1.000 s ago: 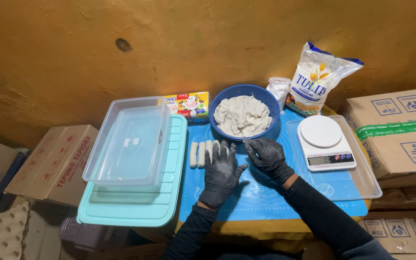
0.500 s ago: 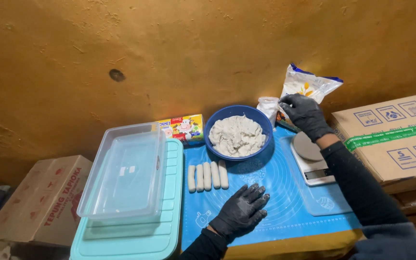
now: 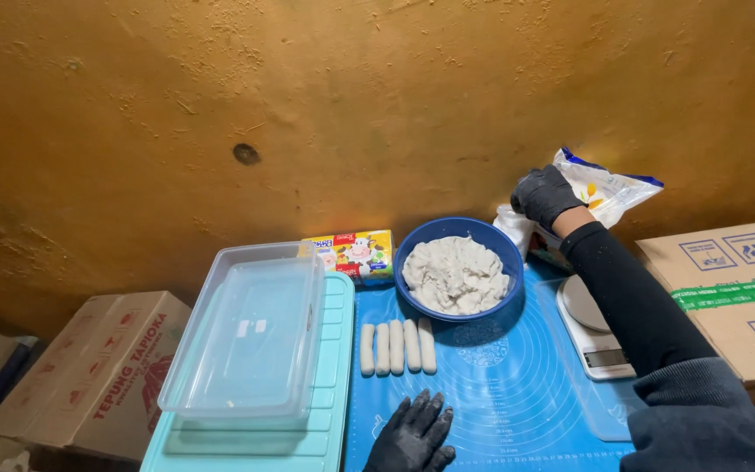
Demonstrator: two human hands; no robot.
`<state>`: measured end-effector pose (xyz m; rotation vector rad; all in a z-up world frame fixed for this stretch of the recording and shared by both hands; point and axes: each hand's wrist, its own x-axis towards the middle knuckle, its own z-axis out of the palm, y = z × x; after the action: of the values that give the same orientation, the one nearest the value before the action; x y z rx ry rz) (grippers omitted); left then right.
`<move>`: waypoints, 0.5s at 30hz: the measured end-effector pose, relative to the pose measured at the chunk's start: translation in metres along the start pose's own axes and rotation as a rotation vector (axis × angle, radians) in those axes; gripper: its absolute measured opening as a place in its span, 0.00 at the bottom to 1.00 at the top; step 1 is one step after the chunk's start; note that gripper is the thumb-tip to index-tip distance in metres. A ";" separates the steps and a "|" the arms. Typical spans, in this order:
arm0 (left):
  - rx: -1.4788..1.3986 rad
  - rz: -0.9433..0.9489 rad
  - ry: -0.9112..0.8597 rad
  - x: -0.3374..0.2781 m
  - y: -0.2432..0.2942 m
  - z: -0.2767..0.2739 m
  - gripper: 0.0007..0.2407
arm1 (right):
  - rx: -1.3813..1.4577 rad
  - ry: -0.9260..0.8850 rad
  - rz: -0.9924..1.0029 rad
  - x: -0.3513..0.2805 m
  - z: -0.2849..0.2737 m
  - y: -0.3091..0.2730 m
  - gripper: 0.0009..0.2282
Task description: Shaping dough into small cylinders and weighing them on a digital scale for portion control.
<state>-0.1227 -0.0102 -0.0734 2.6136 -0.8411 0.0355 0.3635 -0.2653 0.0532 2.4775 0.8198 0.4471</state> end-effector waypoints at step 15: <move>0.254 -0.498 0.331 -0.024 -0.016 0.045 0.28 | 0.042 -0.059 0.148 0.000 0.018 -0.028 0.07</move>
<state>-0.1375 -0.0014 -0.1244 2.8616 -0.0662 0.4473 0.3586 -0.2515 0.0230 2.5880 0.6319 0.4094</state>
